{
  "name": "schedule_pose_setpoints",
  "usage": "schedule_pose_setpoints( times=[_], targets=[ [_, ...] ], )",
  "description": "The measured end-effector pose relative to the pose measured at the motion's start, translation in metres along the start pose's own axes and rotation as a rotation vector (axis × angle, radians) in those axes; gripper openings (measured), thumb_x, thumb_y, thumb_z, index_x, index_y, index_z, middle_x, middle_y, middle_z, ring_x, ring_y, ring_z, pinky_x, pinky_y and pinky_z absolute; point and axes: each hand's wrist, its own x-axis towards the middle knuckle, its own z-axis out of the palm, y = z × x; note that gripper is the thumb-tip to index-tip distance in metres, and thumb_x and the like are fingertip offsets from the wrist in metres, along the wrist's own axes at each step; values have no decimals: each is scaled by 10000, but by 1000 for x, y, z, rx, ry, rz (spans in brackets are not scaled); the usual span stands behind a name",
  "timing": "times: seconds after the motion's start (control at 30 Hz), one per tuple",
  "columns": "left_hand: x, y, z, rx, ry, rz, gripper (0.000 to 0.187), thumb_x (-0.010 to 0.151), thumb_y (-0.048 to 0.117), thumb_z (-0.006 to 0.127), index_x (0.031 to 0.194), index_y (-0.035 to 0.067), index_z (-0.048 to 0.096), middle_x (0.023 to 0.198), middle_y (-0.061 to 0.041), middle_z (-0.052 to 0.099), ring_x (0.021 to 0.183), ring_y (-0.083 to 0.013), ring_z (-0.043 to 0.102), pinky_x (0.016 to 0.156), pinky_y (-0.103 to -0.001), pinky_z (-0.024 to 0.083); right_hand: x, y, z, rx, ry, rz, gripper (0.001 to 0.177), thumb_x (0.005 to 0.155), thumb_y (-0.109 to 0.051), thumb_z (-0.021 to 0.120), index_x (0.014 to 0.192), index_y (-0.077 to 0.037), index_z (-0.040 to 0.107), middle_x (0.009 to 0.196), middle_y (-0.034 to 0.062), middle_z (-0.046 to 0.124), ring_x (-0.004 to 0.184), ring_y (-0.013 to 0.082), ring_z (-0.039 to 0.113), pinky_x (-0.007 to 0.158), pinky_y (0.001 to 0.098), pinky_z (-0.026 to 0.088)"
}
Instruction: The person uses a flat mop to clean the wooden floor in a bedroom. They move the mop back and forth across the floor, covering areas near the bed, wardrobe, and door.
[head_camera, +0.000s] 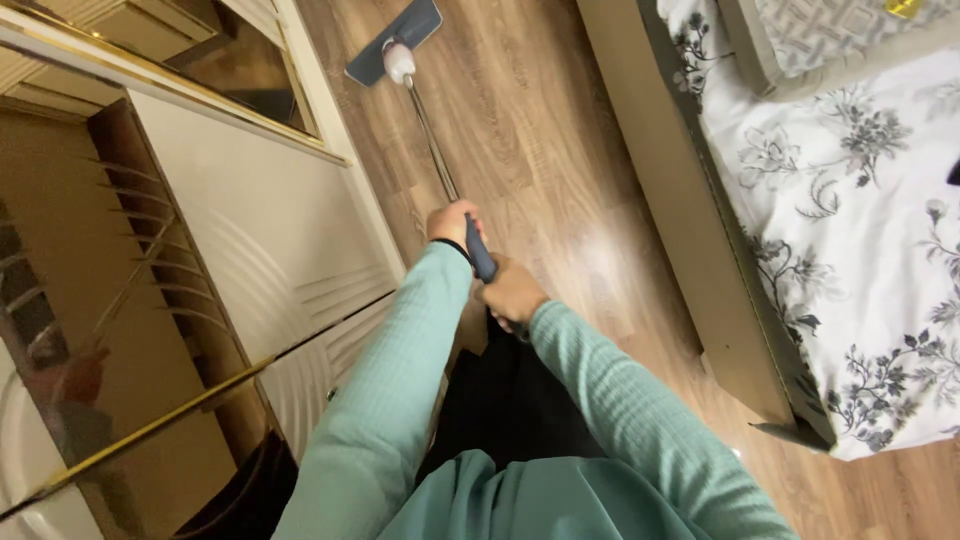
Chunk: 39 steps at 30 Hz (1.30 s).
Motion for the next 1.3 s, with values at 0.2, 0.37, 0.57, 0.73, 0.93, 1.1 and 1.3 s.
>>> schedule_pose_setpoints(
  times=[0.2, 0.37, 0.57, 0.73, 0.93, 1.1, 1.3],
  targets=[
    [-10, 30, -22, -22, 30, 47, 88, 673, -26, 698, 672, -82, 630, 529, -185, 550, 400, -283, 605, 325, -445, 516, -1, -36, 21, 129, -42, 45, 544, 717, -28, 659, 1260, -29, 622, 515, 155, 571, 371, 264, 605, 345, 403, 524],
    [5, -28, -9, 167, 126, 73, 80, 660, 36, 724, 662, -14, 662, 544, -172, 618, 437, -271, 660, 365, -421, 539, -3, 15, 17, 91, -79, 3, 476, 682, -16, 647, 1157, -1, 620, 498, 176, 559, 356, 277, 594, 344, 423, 502],
    [-77, -81, 6, 433, 42, 6, 175, 686, 72, 700, 848, 11, 726, 800, -140, 721, 709, -275, 754, 620, -423, 621, -74, 68, -11, 60, -69, 98, 391, 682, -31, 638, 1073, -13, 639, 484, 150, 556, 347, 242, 574, 355, 377, 479],
    [-119, -154, 56, 352, -77, -46, 245, 793, 35, 684, 1015, -65, 714, 933, -171, 713, 762, -297, 750, 637, -455, 643, -134, 133, -74, -118, -47, 117, 388, 720, -104, 663, 1104, -45, 669, 525, 138, 579, 403, 243, 619, 415, 388, 489],
    [-247, -188, 108, -97, -150, -260, 262, 842, -19, 637, 1085, -102, 583, 897, -170, 528, 616, -301, 651, 522, -449, 666, -244, 127, -178, -904, 67, 105, 615, 860, -257, 682, 1460, -192, 566, 1196, 231, 748, 1165, 412, 704, 984, 536, 572],
    [-225, -269, 115, 69, -139, -207, 445, 804, 162, 825, 1164, -62, 691, 1033, -217, 675, 925, -266, 685, 737, -461, 576, -253, 181, -174, -1399, 322, -153, 421, 890, -139, 523, 1293, -171, 642, 863, 158, 746, 816, 393, 733, 706, 596, 559],
    [-253, -298, 58, 70, 28, -76, 205, 774, 169, 750, 686, -13, 714, 739, -196, 598, 707, -306, 600, 642, -422, 547, -251, 227, -104, -1706, 422, -569, 390, 882, -37, 479, 1216, -27, 681, 743, 210, 712, 640, 446, 689, 471, 656, 480]
  ],
)
